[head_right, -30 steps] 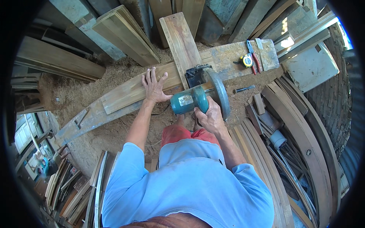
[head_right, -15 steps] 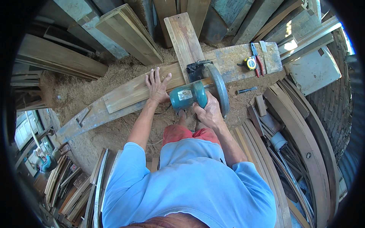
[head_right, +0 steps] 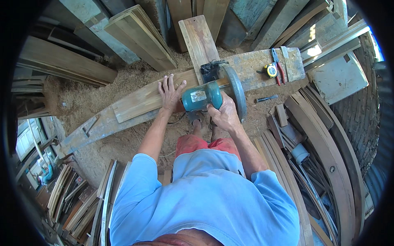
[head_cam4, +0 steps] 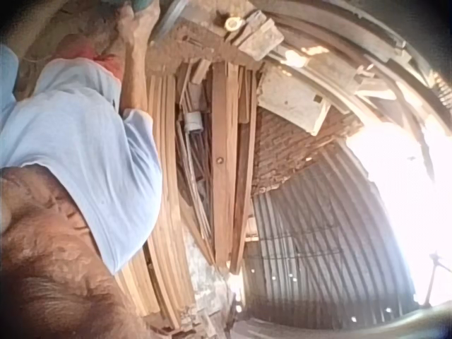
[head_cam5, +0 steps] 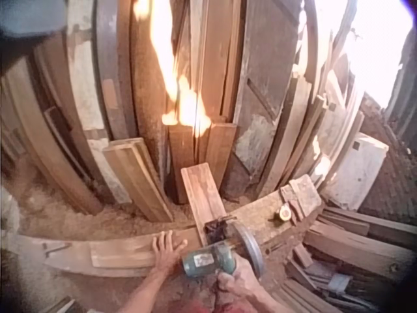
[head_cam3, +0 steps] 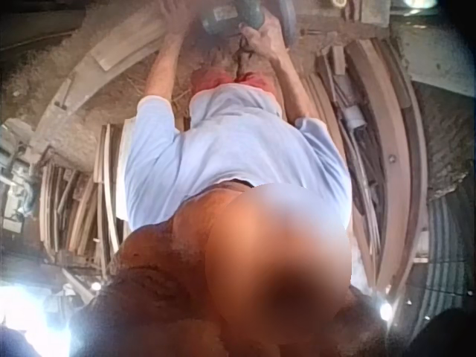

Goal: The person uses a circular saw to cut a small wooden board placed atop a larger wooden beam, after measuring the board with a tape measure.

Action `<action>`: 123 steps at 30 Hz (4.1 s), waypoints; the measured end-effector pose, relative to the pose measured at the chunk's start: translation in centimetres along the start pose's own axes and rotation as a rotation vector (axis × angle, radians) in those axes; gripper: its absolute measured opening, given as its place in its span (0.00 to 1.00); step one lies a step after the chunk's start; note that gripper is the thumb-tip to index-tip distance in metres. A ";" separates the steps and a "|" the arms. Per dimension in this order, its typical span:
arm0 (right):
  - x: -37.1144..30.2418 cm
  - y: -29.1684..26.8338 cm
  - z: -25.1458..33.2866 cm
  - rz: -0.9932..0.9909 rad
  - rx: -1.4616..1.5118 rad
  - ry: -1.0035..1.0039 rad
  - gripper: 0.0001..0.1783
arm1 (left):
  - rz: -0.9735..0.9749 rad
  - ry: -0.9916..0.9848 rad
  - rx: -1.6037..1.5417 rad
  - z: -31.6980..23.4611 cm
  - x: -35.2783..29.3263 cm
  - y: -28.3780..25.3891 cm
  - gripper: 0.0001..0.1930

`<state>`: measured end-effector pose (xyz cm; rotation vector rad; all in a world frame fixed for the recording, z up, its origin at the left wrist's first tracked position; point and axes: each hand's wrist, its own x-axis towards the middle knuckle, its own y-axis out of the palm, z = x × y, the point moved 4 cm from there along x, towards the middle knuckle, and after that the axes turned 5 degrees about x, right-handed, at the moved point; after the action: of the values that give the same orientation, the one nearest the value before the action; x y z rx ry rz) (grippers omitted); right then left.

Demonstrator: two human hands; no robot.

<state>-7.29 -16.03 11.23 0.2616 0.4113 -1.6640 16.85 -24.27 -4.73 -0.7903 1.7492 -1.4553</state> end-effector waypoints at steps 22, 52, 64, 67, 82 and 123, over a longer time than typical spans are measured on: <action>-11.3 -6.3 -0.8 -0.198 0.093 0.197 0.18 | 0.078 -0.019 -0.053 -0.7 0.2 -2.7 0.64; -9.9 -8.1 -4.2 -0.232 0.057 0.121 0.17 | 0.028 0.010 -0.047 -0.8 0.3 -2.6 0.66; -9.9 -8.4 -4.4 -0.252 0.047 0.147 0.15 | 0.029 0.016 -0.047 -0.7 0.2 -2.5 0.66; -9.7 -8.3 -4.1 -0.239 0.037 0.129 0.15 | 0.028 0.015 -0.047 -0.7 0.2 -2.4 0.66; -10.2 -7.5 -1.4 -0.248 0.086 0.134 0.15 | 0.102 -0.029 -0.045 -0.7 0.3 -2.7 0.65; 1.2 0.3 1.1 0.030 0.035 0.014 0.15 | 0.026 -0.026 -0.052 -0.1 0.1 -1.1 0.60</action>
<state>-7.10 -17.60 11.72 0.3047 0.3870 -1.6417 16.71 -24.45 -3.66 -0.8066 1.7773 -1.3813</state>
